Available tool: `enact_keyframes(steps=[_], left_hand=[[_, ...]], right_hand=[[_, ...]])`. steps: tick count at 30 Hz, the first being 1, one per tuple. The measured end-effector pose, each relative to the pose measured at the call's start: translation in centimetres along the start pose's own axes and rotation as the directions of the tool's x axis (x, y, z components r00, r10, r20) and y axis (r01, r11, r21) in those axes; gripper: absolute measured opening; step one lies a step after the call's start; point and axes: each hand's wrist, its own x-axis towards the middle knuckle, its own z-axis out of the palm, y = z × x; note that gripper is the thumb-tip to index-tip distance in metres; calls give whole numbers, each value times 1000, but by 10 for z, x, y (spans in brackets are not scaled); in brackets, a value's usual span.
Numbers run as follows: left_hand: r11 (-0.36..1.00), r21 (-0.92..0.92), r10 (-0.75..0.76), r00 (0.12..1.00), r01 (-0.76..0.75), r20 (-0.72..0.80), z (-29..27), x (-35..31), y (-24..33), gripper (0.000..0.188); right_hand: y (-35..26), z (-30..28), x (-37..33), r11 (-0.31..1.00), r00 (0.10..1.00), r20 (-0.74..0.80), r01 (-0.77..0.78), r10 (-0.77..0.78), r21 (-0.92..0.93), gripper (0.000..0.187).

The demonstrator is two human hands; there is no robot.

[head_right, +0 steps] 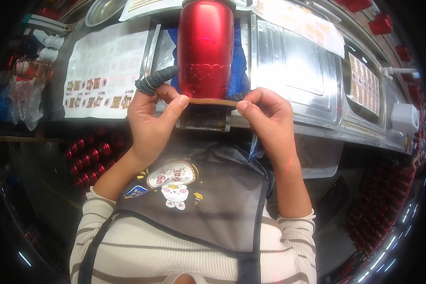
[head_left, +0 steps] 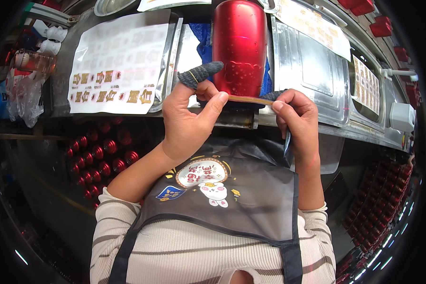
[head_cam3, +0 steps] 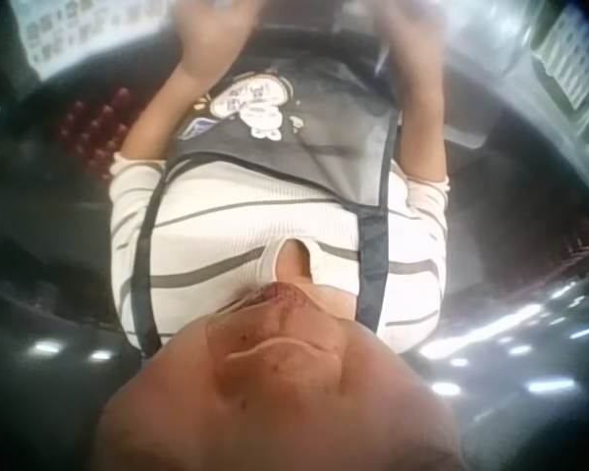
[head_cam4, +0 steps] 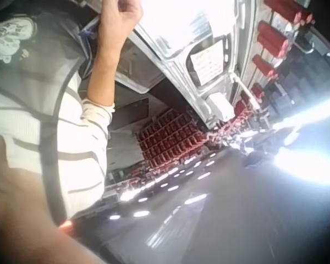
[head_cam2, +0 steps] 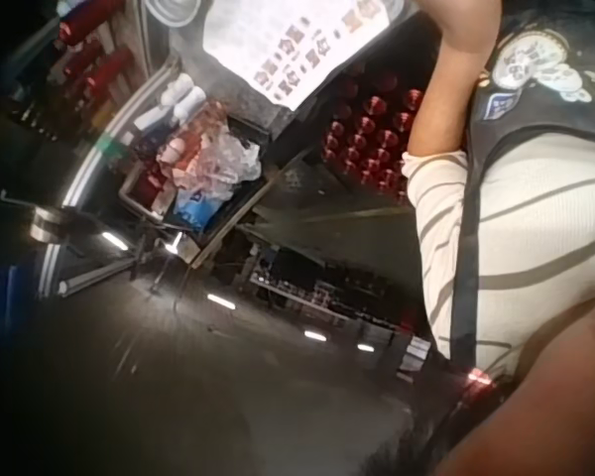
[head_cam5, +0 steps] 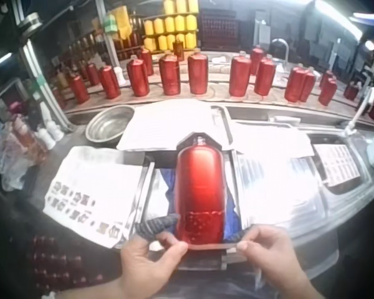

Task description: The person applies adhesive labels to red cylindrical bottles on a production line. They pick up bottles, peel and align labels, smooth them onto the surface, and place the finished bottles onto a conveyor.

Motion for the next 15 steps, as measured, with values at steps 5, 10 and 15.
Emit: enact_keyframes(steps=[5, 10, 15], left_hand=[[999, 11, 30, 1000, -30, 9, -1, 1, -2, 40], [1000, -10, -9, 1000, 9, 8, -5, 1, -3, 42], [985, -127, -110, 994, 113, 26, -15, 2, -9, 45]], right_hand=[[1, -1, 0, 1000, 1000, -3, -1, 1, -5, 10], [2, 0, 0, 1000, 1000, 1, -8, 8, -17, 11], [0, 1, -5, 999, 1000, -22, 7, -8, -47, 11]])
